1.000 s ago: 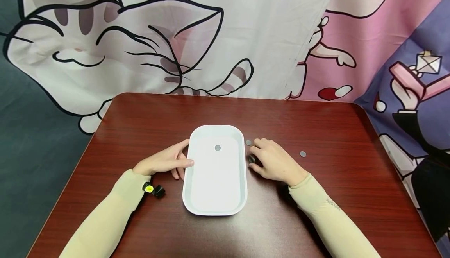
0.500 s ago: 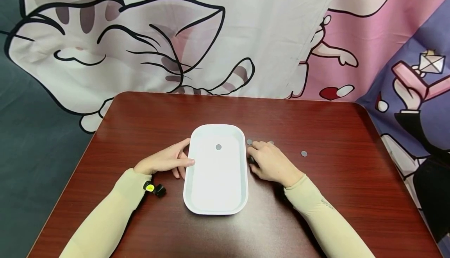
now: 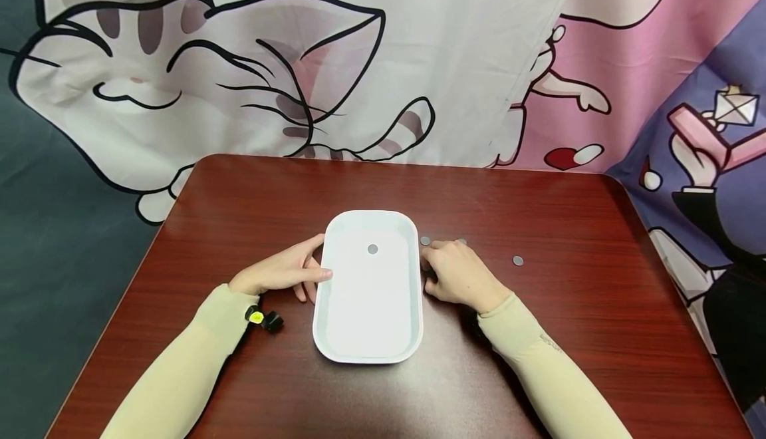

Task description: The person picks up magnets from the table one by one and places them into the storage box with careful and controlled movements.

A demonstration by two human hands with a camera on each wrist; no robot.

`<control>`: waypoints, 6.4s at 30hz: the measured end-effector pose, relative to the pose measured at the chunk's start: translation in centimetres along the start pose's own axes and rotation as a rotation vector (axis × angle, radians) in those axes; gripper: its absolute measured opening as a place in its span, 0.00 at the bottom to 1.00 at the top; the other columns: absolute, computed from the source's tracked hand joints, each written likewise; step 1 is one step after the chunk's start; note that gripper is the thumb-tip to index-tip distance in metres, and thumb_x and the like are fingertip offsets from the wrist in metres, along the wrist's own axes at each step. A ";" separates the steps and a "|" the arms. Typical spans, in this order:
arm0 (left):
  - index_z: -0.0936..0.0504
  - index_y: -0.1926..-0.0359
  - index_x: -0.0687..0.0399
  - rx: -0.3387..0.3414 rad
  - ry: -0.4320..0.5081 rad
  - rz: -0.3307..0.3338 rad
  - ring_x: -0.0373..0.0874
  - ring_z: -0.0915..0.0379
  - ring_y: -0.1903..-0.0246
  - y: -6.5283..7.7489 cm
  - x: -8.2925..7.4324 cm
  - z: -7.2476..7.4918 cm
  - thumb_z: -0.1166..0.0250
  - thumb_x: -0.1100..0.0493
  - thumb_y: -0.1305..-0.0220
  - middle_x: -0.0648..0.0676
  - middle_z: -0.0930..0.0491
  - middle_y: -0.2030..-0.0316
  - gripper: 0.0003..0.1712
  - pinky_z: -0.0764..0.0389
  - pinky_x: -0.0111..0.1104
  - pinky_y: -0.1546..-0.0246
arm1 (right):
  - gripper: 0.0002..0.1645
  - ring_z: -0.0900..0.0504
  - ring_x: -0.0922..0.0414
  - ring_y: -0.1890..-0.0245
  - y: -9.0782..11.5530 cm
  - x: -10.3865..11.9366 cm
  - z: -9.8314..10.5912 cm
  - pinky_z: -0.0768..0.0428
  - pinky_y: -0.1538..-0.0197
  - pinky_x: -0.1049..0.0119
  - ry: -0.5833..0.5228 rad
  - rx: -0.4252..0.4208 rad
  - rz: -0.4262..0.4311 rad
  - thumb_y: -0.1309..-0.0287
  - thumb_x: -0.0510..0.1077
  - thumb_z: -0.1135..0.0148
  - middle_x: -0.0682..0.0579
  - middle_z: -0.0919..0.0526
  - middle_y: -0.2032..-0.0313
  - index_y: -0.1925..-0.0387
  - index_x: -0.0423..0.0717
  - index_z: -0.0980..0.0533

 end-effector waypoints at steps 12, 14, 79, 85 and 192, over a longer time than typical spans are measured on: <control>0.52 0.19 0.41 -0.006 -0.004 -0.001 0.59 0.12 0.74 -0.1 0.5 0.1 0.36 0.50 0.25 0.58 0.10 0.70 0.44 0.12 0.48 0.75 | 0.12 0.30 0.57 0.79 0.1 -0.2 1.0 0.26 0.73 0.62 -0.046 -0.054 0.008 0.66 0.38 0.29 0.58 0.30 0.79 0.77 0.49 0.24; 0.53 0.18 0.40 -0.006 -0.001 0.001 0.59 0.12 0.74 -0.1 0.5 0.1 0.37 0.51 0.25 0.58 0.10 0.69 0.45 0.12 0.48 0.75 | 0.11 0.32 0.58 0.80 0.2 -0.4 1.3 0.28 0.75 0.64 -0.051 -0.055 -0.003 0.65 0.37 0.29 0.59 0.31 0.79 0.79 0.50 0.25; 0.53 0.20 0.48 0.002 0.020 0.010 0.58 0.11 0.72 0.1 0.3 0.2 0.35 0.50 0.26 0.60 0.10 0.69 0.46 0.12 0.46 0.75 | 0.09 0.30 0.60 0.76 -8.3 3.8 0.2 0.26 0.69 0.67 -0.040 0.025 0.184 0.61 0.35 0.33 0.58 0.29 0.77 0.80 0.51 0.25; 0.54 0.19 0.46 0.002 0.021 0.012 0.57 0.11 0.72 0.0 0.4 0.1 0.35 0.47 0.27 0.59 0.10 0.69 0.48 0.11 0.46 0.75 | 0.12 0.28 0.56 0.77 -8.5 4.4 -0.4 0.22 0.66 0.62 0.107 0.030 0.218 0.60 0.35 0.33 0.56 0.30 0.81 0.84 0.52 0.27; 0.51 0.19 0.46 -0.005 0.013 0.002 0.58 0.11 0.73 0.0 0.5 0.3 0.35 0.48 0.27 0.59 0.10 0.69 0.46 0.12 0.48 0.75 | 0.13 0.26 0.52 0.72 -1.8 -2.9 1.5 0.22 0.65 0.55 -0.030 -0.055 0.054 0.51 0.45 0.23 0.54 0.27 0.72 0.67 0.45 0.20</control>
Point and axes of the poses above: each hand's wrist, its own y-axis away from the middle knuckle, its own z-axis out of the back of the hand, x = y × z, the point moved 4 cm from there along -y, towards the middle knuckle
